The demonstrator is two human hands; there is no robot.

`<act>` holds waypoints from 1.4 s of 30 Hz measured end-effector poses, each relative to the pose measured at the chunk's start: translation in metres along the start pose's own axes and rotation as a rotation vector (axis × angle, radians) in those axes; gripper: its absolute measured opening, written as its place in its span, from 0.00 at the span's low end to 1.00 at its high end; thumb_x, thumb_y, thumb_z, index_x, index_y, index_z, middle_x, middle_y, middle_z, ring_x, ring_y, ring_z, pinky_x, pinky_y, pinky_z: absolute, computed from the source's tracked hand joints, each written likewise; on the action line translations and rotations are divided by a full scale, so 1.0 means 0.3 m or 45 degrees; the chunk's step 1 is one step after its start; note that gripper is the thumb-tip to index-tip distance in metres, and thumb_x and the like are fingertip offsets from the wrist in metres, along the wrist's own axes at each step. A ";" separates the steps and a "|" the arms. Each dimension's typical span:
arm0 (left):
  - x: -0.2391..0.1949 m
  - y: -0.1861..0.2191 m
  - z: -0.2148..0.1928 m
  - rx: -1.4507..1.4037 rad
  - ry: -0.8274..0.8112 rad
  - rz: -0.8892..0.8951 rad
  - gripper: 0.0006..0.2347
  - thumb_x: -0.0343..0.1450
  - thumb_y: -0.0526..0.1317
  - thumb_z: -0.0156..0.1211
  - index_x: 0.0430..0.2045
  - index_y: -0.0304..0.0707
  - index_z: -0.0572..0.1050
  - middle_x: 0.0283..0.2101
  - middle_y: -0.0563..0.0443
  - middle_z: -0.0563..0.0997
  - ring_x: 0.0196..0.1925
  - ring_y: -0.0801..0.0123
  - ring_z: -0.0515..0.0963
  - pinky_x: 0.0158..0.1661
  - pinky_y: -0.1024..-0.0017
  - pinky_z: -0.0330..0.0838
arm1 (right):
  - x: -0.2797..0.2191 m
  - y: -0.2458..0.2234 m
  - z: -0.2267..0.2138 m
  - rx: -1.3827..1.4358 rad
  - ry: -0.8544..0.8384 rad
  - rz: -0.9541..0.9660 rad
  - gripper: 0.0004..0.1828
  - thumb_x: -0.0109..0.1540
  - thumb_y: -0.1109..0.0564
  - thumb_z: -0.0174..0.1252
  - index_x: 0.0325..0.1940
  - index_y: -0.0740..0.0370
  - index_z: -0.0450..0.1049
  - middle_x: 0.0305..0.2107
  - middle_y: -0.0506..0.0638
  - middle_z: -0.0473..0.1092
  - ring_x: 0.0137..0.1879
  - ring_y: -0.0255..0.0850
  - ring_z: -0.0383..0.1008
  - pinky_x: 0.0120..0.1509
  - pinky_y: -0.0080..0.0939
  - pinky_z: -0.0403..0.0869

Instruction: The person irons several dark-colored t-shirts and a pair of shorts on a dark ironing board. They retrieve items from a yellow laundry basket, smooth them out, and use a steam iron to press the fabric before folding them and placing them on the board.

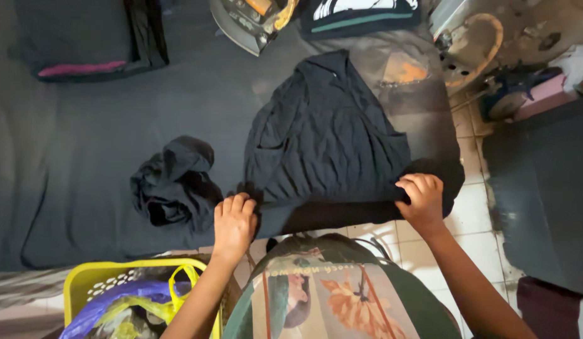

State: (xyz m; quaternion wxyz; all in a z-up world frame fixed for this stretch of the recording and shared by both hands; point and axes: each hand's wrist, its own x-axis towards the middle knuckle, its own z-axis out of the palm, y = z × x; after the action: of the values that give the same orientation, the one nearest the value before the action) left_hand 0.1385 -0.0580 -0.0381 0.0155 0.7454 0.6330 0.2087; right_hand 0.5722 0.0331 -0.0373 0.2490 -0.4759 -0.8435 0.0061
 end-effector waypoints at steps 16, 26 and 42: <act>-0.078 0.023 0.090 -0.322 0.332 -0.176 0.14 0.62 0.30 0.68 0.37 0.38 0.71 0.43 0.48 0.77 0.45 0.51 0.75 0.47 0.56 0.65 | -0.163 0.032 0.110 0.081 0.121 0.243 0.22 0.51 0.67 0.64 0.46 0.58 0.69 0.49 0.56 0.67 0.60 0.56 0.66 0.67 0.56 0.62; 0.049 0.095 0.018 -0.382 0.221 -0.351 0.20 0.56 0.30 0.68 0.43 0.36 0.75 0.45 0.42 0.76 0.46 0.47 0.74 0.45 0.56 0.65 | -0.029 -0.115 0.045 0.297 0.135 0.281 0.19 0.59 0.69 0.59 0.53 0.62 0.76 0.52 0.57 0.68 0.61 0.55 0.67 0.69 0.51 0.65; 0.460 -0.298 0.036 -2.569 0.333 -0.987 0.04 0.73 0.37 0.54 0.33 0.38 0.74 0.33 0.48 0.81 0.34 0.62 0.80 0.44 0.56 0.81 | 0.273 0.457 0.100 2.743 -0.142 0.758 0.25 0.78 0.46 0.43 0.37 0.66 0.73 0.37 0.59 0.75 0.49 0.54 0.77 0.74 0.62 0.69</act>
State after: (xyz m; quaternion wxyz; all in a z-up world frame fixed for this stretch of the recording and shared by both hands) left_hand 0.0738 0.0934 -0.0336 0.6177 0.1110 0.3590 0.6909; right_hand 0.6346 0.1808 -0.0636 0.4817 -0.1938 -0.2602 0.8141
